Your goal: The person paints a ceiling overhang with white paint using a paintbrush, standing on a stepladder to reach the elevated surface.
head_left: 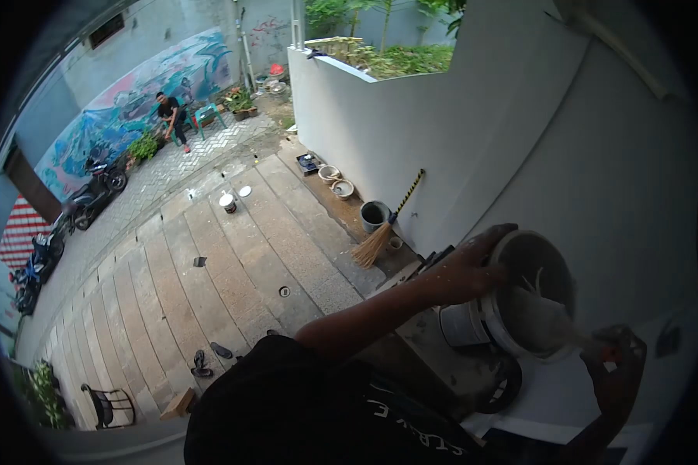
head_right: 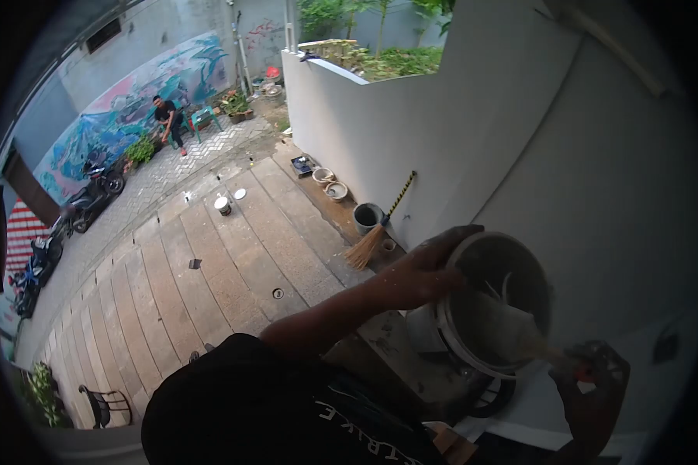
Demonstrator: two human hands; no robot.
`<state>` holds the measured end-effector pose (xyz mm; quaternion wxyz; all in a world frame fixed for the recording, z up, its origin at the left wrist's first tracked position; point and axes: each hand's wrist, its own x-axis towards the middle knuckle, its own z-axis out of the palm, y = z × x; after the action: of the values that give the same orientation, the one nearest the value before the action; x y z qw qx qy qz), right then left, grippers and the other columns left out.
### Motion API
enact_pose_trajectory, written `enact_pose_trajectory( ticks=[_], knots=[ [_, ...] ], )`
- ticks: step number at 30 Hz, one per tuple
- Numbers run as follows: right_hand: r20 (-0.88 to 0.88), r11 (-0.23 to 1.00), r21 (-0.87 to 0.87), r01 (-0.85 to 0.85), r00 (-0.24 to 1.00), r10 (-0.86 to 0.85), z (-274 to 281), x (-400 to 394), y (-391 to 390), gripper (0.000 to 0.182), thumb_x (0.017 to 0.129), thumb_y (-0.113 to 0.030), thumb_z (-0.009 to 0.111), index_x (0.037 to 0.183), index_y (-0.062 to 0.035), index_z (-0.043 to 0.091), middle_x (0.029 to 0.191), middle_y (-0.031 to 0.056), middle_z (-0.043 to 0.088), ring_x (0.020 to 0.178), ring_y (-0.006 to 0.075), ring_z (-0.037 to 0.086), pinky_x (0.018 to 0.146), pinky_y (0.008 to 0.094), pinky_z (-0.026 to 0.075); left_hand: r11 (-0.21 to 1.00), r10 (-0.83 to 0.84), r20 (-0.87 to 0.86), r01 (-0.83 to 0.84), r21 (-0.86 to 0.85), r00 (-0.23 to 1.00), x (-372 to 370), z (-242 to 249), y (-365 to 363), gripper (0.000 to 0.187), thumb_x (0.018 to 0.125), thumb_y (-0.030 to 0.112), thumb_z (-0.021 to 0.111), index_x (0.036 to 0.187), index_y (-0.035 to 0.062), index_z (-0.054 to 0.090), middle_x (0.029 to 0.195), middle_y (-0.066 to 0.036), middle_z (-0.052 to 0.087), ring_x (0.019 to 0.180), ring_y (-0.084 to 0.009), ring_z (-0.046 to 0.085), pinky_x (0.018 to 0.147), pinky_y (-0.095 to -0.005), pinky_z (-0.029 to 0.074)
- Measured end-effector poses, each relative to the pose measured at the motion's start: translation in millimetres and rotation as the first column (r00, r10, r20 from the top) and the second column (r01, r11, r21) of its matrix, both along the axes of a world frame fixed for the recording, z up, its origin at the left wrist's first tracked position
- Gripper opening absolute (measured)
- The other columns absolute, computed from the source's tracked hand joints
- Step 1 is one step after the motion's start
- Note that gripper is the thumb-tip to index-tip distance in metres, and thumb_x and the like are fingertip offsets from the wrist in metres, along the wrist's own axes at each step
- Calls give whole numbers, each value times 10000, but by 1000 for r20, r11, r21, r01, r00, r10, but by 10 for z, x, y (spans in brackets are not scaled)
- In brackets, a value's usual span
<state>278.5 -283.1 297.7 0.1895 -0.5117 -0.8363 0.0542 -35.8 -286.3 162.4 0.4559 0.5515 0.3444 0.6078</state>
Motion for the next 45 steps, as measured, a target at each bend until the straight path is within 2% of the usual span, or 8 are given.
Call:
enact_pose_trajectory(
  ticks=[4, 7, 9, 14, 28, 35, 41, 45],
  knots=[
    [-93, 998, -41, -46, 995, 42, 28, -215, -63, 443, 683, -223, 879, 1065, -103, 689, 1122, 85, 666, 1094, 251, 575, 850, 389, 580, 986, 117, 34, -120, 119, 993, 144, 2, -114, 716, 829, 153, 535, 1492, -18, 324, 1403, -206, 470, 1324, -288, 461, 1122, -401, 359],
    [-81, 974, 227, -7, 996, 26, 23, -286, -202, 402, 653, -120, 873, 997, -61, 672, 975, 90, 664, 959, 221, 671, 807, 354, 607, 955, 201, 9, -198, 221, 979, 209, -3, -284, 746, 820, 197, 528, 1493, -38, 309, 1436, -223, 423, 1358, -312, 422, 1131, -429, 346],
    [-139, 953, 188, -239, 954, 267, 68, -274, -216, 369, 755, -147, 828, 1065, -45, 655, 1019, 78, 697, 952, 250, 691, 807, 368, 604, 950, 198, 37, -201, 241, 980, 257, -15, -372, 755, 832, 213, 526, 1500, -45, 287, 1450, -232, 410, 1363, -316, 419, 1131, -440, 346],
    [125, 816, 403, -414, 908, 400, -40, -460, -296, 308, 804, -69, 772, 1077, -30, 635, 1037, 139, 688, 952, 272, 715, 813, 360, 606, 921, 240, 38, -240, 306, 970, 277, -8, -552, 788, 861, 261, 534, 1519, -50, 231, 1488, -260, 362, 1385, -340, 396, 1133, -467, 342],
    [428, 709, -81, -701, 618, 660, -406, -853, -345, 380, 918, -163, 631, 1283, -115, 539, 1274, 241, 568, 1008, 380, 695, 799, 428, 618, 755, 335, -100, -203, 624, 937, 341, -110, -640, 763, 918, 296, 489, 1496, -92, 176, 1500, -333, 294, 1401, -436, 359, 1124, -510, 348],
    [9, 839, -196, -508, 855, 519, -194, -726, -433, 357, 883, -121, 720, 1224, -104, 617, 1260, 175, 588, 1081, 321, 673, 933, 460, 545, 809, 376, -159, -239, 537, 913, 317, -57, -761, 759, 927, 273, 508, 1501, -79, 158, 1498, -330, 297, 1416, -427, 346, 1136, -506, 332],
    [129, 797, 432, -422, 903, 409, -240, -595, -446, 387, 827, -223, 805, 1121, -34, 638, 1087, 141, 647, 990, 276, 682, 831, 415, 587, 773, 452, -81, -345, 533, 888, 411, -125, -770, 723, 900, 381, 522, 1449, -67, 380, 1502, -265, 338, 1410, -371, 330, 1123, -480, 316],
    [4, 969, 236, -70, 997, 71, -120, -269, -316, 509, 812, -300, 821, 1184, -16, 621, 1085, 154, 630, 864, 262, 692, 854, 392, 569, 727, 543, -149, -374, 576, 826, 364, -76, -727, 653, 891, 306, 500, 1433, -50, 424, 1495, -245, 353, 1383, -367, 352, 1116, -481, 320]
  ],
)
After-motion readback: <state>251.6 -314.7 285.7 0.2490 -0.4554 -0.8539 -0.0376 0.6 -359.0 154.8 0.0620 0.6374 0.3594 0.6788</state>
